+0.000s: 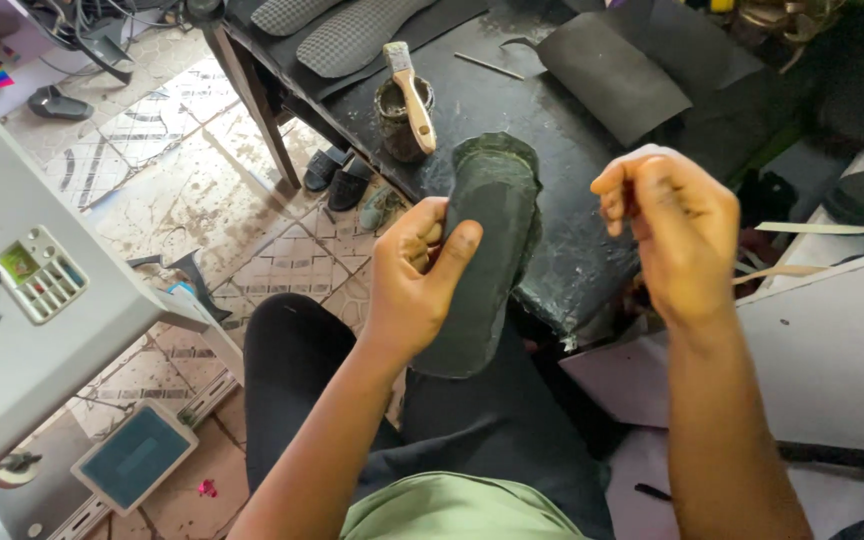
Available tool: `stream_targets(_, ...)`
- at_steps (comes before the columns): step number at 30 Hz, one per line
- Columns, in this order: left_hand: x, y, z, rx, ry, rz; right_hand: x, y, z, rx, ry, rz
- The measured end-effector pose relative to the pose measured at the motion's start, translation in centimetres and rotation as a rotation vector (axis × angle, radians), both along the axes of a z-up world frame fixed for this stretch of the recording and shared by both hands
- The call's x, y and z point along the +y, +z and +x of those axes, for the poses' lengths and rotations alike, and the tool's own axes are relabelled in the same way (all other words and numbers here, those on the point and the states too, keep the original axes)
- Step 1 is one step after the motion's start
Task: The recorder is applying adhesive to a shoe sole and then attaching it to the shoe upper.
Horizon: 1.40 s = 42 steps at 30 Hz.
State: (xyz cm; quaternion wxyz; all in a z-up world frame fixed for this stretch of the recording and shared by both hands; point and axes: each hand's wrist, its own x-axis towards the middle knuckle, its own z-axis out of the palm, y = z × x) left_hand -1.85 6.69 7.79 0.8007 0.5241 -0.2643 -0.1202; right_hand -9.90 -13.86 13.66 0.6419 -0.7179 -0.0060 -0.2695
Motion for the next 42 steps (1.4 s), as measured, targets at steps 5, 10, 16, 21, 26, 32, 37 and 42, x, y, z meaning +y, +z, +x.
stream_targets(5, 1.0, 0.9, -0.6, -0.084, -0.033, 0.099, 1.6, 3.9, -0.7, 0.039, 0.004, -0.379)
stream_targets(10, 2.4, 2.6, -1.2, -0.178, -0.051, 0.231, 0.3, 4.0, -0.4, 0.246, 0.227, -0.727)
stream_targets(16, 4.4, 3.3, -1.5, -0.138, -0.141, 0.254, 0.5, 4.9, -0.9, 0.239, 0.519, -0.440)
stream_targets(21, 5.4, 3.0, -2.1, -0.067, -0.204, 0.202, 1.6, 3.1, -1.9, 0.201, 0.422, -0.270)
stream_targets(26, 6.1, 1.9, -2.3, 0.038, -0.317, 0.105, 2.1, 2.0, -2.7, 0.102, 0.435, -0.220)
stream_targets(32, 6.4, 1.4, -2.0, 0.146, -0.509, -0.019, 2.7, 1.9, -3.1, 0.078, 0.472, -0.149)
stream_targets(37, 4.9, 0.5, -1.5, 0.311, -0.622, -0.229, 2.9, 0.2, -2.4, -0.116, 0.513, -0.097)
stream_targets(42, 4.7, -0.3, -0.2, 0.195, -0.562, -0.098, 1.7, -2.8, -2.2, 0.040, 0.553, 0.164)
